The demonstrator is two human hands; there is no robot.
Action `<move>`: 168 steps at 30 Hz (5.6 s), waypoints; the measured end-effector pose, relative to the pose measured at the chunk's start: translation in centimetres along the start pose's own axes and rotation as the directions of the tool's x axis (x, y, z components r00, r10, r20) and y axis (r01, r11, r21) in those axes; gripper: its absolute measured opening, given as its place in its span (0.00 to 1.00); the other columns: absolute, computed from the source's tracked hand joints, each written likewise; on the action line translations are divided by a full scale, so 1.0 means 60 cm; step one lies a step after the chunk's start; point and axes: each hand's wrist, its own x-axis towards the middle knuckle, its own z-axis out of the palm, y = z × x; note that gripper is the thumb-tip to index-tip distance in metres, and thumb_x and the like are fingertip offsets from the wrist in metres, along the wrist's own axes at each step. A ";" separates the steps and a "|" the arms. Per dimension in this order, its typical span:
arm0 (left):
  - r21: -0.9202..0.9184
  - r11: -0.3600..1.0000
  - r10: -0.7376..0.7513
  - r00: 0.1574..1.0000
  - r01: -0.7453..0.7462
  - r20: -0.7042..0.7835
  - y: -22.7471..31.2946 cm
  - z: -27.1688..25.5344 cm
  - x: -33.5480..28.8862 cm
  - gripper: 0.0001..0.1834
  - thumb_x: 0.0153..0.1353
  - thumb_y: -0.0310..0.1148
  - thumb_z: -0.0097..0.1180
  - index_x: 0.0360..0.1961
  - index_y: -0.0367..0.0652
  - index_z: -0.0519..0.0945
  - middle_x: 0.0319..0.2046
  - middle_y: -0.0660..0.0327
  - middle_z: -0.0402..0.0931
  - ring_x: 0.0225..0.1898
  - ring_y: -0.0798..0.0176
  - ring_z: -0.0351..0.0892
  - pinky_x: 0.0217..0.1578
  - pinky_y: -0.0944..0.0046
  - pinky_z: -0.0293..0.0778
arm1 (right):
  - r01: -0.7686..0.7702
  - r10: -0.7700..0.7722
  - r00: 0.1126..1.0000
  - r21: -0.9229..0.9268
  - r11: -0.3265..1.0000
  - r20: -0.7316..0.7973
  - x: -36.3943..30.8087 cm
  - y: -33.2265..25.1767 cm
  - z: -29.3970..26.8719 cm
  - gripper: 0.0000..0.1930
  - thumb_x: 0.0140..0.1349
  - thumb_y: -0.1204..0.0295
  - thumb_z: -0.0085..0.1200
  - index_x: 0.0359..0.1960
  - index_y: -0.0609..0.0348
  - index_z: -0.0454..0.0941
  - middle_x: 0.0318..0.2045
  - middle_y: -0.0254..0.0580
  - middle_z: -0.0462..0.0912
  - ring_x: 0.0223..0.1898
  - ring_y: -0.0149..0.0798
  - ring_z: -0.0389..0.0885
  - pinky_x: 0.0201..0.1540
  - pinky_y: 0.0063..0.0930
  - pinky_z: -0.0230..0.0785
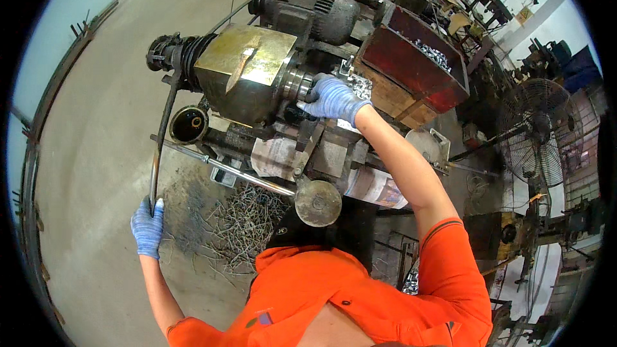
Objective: The person machines metal parts using a lathe by placing pieces into the machine, operating control levers, and then moving finished parts into a basket.
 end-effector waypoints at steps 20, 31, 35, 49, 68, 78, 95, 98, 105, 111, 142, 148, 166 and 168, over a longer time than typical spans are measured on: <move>0.153 0.987 -0.052 0.998 0.046 0.030 -0.006 -0.033 -0.040 0.22 0.56 0.53 0.52 0.39 0.44 0.77 0.28 0.48 0.78 0.33 0.45 0.77 0.34 0.49 0.71 | -0.207 0.203 0.977 0.572 0.794 0.071 0.061 0.020 -0.011 0.27 0.49 0.47 0.59 0.23 0.68 0.79 0.18 0.44 0.78 0.21 0.35 0.72 0.30 0.32 0.67; 0.614 0.787 0.171 0.978 -0.064 -0.117 -0.206 0.001 0.095 0.07 0.55 0.37 0.51 0.28 0.46 0.74 0.17 0.55 0.75 0.21 0.51 0.77 0.25 0.53 0.72 | -0.257 0.250 0.965 0.460 0.850 0.076 0.052 0.002 -0.015 0.28 0.51 0.46 0.56 0.25 0.67 0.81 0.21 0.48 0.81 0.25 0.38 0.77 0.36 0.33 0.69; 0.739 0.673 0.185 0.971 -0.012 -0.152 -0.313 -0.011 0.205 0.06 0.56 0.33 0.49 0.33 0.45 0.75 0.18 0.57 0.76 0.19 0.53 0.76 0.22 0.55 0.71 | -0.192 0.188 0.980 0.495 0.847 0.058 0.047 0.003 -0.016 0.29 0.50 0.45 0.57 0.25 0.66 0.81 0.21 0.48 0.81 0.24 0.38 0.78 0.36 0.32 0.69; 0.293 0.851 -0.356 0.888 0.437 -0.292 -0.139 -0.002 0.115 0.12 0.53 0.42 0.53 0.37 0.53 0.80 0.27 0.52 0.79 0.29 0.48 0.79 0.28 0.52 0.73 | 0.064 0.028 0.876 0.174 0.983 -0.481 -0.159 0.086 -0.070 0.16 0.48 0.59 0.61 0.33 0.56 0.83 0.48 0.50 0.77 0.50 0.48 0.75 0.52 0.32 0.66; 0.210 0.704 0.523 0.696 -0.678 0.492 0.124 0.357 0.200 0.16 0.52 0.44 0.50 0.40 0.55 0.79 0.32 0.55 0.79 0.36 0.50 0.79 0.36 0.50 0.72 | -0.544 0.762 0.403 0.536 0.645 -0.508 -0.676 0.335 0.049 0.06 0.48 0.76 0.63 0.26 0.66 0.81 0.28 0.43 0.83 0.31 0.30 0.79 0.39 0.24 0.70; 0.119 0.971 0.129 0.877 -0.205 0.464 -0.004 0.292 0.179 0.20 0.53 0.48 0.51 0.42 0.49 0.80 0.39 0.50 0.78 0.41 0.47 0.77 0.43 0.54 0.73 | -0.771 0.663 0.587 -0.071 0.633 -0.464 -0.690 0.526 0.019 0.25 0.47 0.57 0.62 0.42 0.63 0.78 0.44 0.55 0.78 0.47 0.52 0.75 0.51 0.34 0.67; -0.743 0.523 -0.410 0.888 0.417 0.210 0.091 0.163 0.193 0.27 0.58 0.52 0.54 0.26 0.32 0.76 0.15 0.55 0.73 0.11 0.62 0.71 0.13 0.67 0.69 | -0.860 0.729 0.496 -0.387 0.334 -0.473 -0.823 0.541 0.120 0.23 0.44 0.51 0.57 0.39 0.53 0.78 0.39 0.50 0.80 0.44 0.51 0.77 0.50 0.45 0.64; -0.714 0.557 -0.531 0.843 0.425 0.088 0.141 0.191 0.202 0.26 0.56 0.50 0.56 0.21 0.33 0.75 0.13 0.57 0.72 0.12 0.63 0.72 0.13 0.65 0.67 | -0.909 0.785 0.417 -0.187 0.373 -0.458 -0.912 0.480 0.161 0.19 0.48 0.51 0.56 0.29 0.55 0.79 0.29 0.50 0.81 0.34 0.54 0.78 0.40 0.45 0.68; -0.861 0.396 -0.629 0.777 0.318 -0.003 0.136 0.264 0.218 0.18 0.55 0.40 0.58 0.22 0.31 0.78 0.14 0.56 0.75 0.12 0.64 0.72 0.16 0.63 0.68 | -0.994 0.982 -0.047 0.105 -0.028 -0.184 -1.152 0.327 0.169 0.17 0.40 0.61 0.59 0.29 0.60 0.81 0.30 0.54 0.82 0.37 0.54 0.80 0.40 0.40 0.71; -0.898 0.335 -0.598 0.801 0.286 0.032 0.140 0.248 0.214 0.17 0.54 0.39 0.59 0.20 0.33 0.76 0.15 0.55 0.76 0.12 0.64 0.72 0.15 0.63 0.67 | -0.983 0.972 -0.181 0.004 -0.182 -0.149 -1.175 0.299 0.206 0.20 0.44 0.59 0.60 0.34 0.64 0.80 0.36 0.59 0.80 0.42 0.54 0.79 0.44 0.39 0.70; -0.819 0.501 -0.575 0.815 0.278 -0.075 0.102 0.278 0.229 0.21 0.53 0.44 0.58 0.19 0.33 0.76 0.14 0.55 0.74 0.15 0.61 0.71 0.20 0.59 0.66 | -0.983 0.948 -0.170 -0.021 -0.183 -0.268 -1.212 0.310 0.255 0.19 0.41 0.57 0.60 0.30 0.59 0.82 0.32 0.56 0.81 0.38 0.53 0.80 0.43 0.42 0.71; -0.803 0.519 -0.576 0.814 0.292 -0.076 0.094 0.286 0.234 0.22 0.53 0.46 0.59 0.19 0.34 0.75 0.14 0.56 0.73 0.16 0.61 0.72 0.21 0.58 0.67 | -0.987 0.958 -0.138 -0.040 -0.153 -0.253 -1.222 0.309 0.261 0.18 0.42 0.57 0.59 0.29 0.60 0.82 0.31 0.57 0.81 0.38 0.54 0.80 0.42 0.42 0.71; -0.807 0.493 -0.588 0.808 0.325 -0.034 0.125 0.250 0.223 0.19 0.54 0.43 0.58 0.20 0.35 0.75 0.15 0.58 0.73 0.16 0.63 0.70 0.20 0.61 0.66 | -0.974 0.944 -0.214 -0.019 -0.226 -0.251 -1.194 0.277 0.252 0.19 0.38 0.58 0.62 0.30 0.58 0.83 0.32 0.55 0.81 0.38 0.52 0.80 0.43 0.39 0.71; -0.805 0.497 -0.590 0.807 0.323 -0.040 0.124 0.250 0.223 0.19 0.54 0.42 0.58 0.20 0.35 0.75 0.14 0.58 0.73 0.15 0.63 0.70 0.19 0.61 0.66 | -0.976 0.951 -0.205 -0.030 -0.218 -0.230 -1.183 0.270 0.246 0.18 0.39 0.59 0.60 0.30 0.58 0.82 0.33 0.55 0.81 0.39 0.52 0.80 0.44 0.39 0.71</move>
